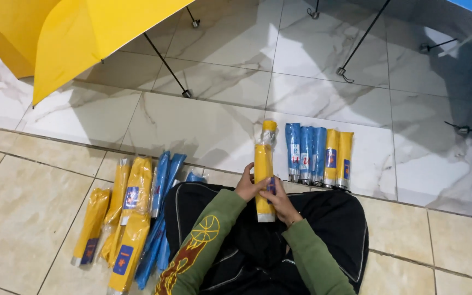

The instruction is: The person is packaging folded umbrellas into clear plastic sleeves and arranging them on the floor.

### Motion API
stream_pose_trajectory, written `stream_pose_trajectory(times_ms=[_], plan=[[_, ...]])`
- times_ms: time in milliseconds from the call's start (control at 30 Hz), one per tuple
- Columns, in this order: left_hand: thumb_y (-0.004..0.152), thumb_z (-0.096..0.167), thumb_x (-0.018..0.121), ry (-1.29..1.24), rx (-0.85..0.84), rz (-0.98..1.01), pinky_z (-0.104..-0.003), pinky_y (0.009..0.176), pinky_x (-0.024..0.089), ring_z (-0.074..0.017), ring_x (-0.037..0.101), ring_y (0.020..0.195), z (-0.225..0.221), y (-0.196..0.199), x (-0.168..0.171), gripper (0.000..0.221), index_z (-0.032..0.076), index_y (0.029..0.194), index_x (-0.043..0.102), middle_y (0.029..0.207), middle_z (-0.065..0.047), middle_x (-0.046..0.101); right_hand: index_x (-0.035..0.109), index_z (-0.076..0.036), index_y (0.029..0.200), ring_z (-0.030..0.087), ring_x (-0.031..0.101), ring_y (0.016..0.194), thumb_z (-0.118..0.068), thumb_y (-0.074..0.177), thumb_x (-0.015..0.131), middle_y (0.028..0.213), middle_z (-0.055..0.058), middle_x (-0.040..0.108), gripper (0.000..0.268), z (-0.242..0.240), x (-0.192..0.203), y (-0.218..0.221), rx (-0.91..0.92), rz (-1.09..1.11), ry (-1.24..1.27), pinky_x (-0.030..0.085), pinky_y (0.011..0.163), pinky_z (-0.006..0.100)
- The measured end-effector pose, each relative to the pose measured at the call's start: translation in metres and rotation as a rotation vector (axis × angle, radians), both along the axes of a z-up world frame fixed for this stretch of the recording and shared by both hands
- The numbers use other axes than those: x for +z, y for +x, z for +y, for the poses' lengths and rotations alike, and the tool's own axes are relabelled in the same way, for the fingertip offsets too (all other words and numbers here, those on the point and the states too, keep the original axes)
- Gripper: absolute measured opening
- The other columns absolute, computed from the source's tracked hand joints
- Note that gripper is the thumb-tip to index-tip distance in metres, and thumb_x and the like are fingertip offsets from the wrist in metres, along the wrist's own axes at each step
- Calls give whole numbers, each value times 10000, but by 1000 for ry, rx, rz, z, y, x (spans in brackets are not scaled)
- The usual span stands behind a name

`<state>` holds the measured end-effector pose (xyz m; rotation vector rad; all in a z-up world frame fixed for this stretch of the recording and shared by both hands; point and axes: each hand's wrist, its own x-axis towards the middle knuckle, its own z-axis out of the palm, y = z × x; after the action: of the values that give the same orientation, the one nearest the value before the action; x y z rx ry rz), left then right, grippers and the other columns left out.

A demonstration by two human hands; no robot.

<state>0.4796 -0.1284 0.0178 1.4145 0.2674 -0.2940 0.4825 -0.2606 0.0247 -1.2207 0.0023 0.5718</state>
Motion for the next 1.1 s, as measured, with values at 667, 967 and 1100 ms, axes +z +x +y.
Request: stream_pose_trajectory(times_ms=[667, 967, 1100], plan=[[695, 271, 726, -349, 825, 202, -378, 608, 510, -270, 572, 680, 20, 14, -33, 562, 53, 1086, 385, 782, -152, 536, 309, -78, 1314, 240, 491, 1019, -34, 589, 709, 1191, 152, 439, 829, -12, -3, -3, 338, -316, -44, 422, 853, 379], [675, 275, 765, -354, 675, 167, -431, 649, 500, -312, 572, 775, 6, 19, -35, 746, 52, 1204, 288, 900, -210, 541, 637, -64, 981, 257, 579, 734, 37, 579, 659, 853, 97, 546, 415, -3, -11, -9, -120, -792, -425, 492, 663, 340], [669, 252, 771, -399, 622, 119, -446, 733, 468, -327, 521, 905, -11, 23, -7, 912, 15, 1296, 153, 1023, -248, 472, 662, -66, 914, 203, 549, 628, 53, 566, 697, 744, 77, 505, 369, -5, -30, -5, -286, -852, -462, 486, 603, 290]])
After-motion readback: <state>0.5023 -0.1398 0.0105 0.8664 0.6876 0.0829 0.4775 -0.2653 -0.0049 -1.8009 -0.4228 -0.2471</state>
